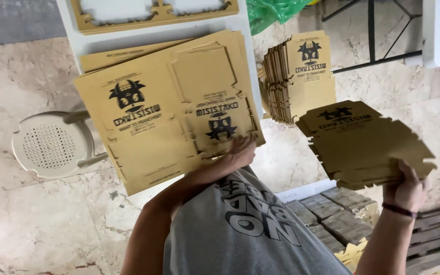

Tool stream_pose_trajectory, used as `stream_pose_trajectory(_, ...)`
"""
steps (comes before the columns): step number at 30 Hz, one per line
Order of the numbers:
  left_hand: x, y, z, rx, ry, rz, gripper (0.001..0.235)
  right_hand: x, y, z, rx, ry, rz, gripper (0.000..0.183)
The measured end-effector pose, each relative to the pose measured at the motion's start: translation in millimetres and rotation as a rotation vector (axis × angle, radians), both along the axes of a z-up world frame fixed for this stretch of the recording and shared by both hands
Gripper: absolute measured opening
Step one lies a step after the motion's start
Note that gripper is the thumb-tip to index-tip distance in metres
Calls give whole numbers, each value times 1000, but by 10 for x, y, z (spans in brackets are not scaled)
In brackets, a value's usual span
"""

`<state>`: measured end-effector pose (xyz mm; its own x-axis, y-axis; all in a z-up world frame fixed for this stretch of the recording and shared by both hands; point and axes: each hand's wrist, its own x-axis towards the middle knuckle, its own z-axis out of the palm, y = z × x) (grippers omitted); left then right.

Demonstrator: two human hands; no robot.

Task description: Folding cardboard sheets and punching out pre-cut sections to prepare packaging.

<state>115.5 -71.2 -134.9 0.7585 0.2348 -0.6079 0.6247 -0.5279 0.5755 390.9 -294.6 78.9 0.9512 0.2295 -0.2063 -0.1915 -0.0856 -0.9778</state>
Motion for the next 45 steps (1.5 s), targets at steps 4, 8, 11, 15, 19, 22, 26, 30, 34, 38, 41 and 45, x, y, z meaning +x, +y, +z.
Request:
stream_pose_trajectory(4, 143, 163, 156, 52, 139, 57, 26, 502, 432, -199, -116, 207, -232, 3)
stream_pose_trajectory(8, 622, 402, 574, -26, -32, 406, 51, 1036, 659, -684, 189, 82, -101, 7)
stream_pose_trajectory(11, 1241, 610, 730, -327, -144, 613, 80, 1236, 762, -1011, 366, 51, -16, 23)
stream_pose_trajectory(15, 2031, 911, 671, -535, -263, 969, 70, 1501, 730, -2160, 328, 269, -210, 29)
stream_pose_trajectory(19, 2553, 1321, -418, -481, -270, 1027, 73, 1695, 562, -3512, 189, 408, -42, 27)
stream_pose_trajectory(22, 2957, 1656, -858, -345, -241, 921, 83, 1780, 594, -4058, -102, 575, 101, 42)
stream_pose_trajectory(26, 3434, 2053, -1402, -220, -77, 847, 106, 1904, 703, -3733, -325, 638, 186, 41)
stream_pose_trajectory(30, 3747, 2220, -1665, -193, -81, 804, 104, 2013, 752, -3615, -586, 675, 116, 62)
stream_pose_trajectory(34, 3888, 2219, -1520, -148, 48, 774, 85, 1987, 823, -3529, -856, 405, 123, 78)
stream_pose_trajectory(38, 3950, 2321, -1474, -102, 53, 760, 80, 2064, 697, -3795, -741, 150, 353, 134)
stream_pose_trajectory(41, 3968, 2386, -1551, -112, 87, 790, 73, 2114, 814, -3590, -781, 319, 352, 109)
stream_pose_trajectory(45, 3959, 2377, -1521, -82, 86, 754, 77, 2317, 619, -3851, -679, 569, 228, 129)
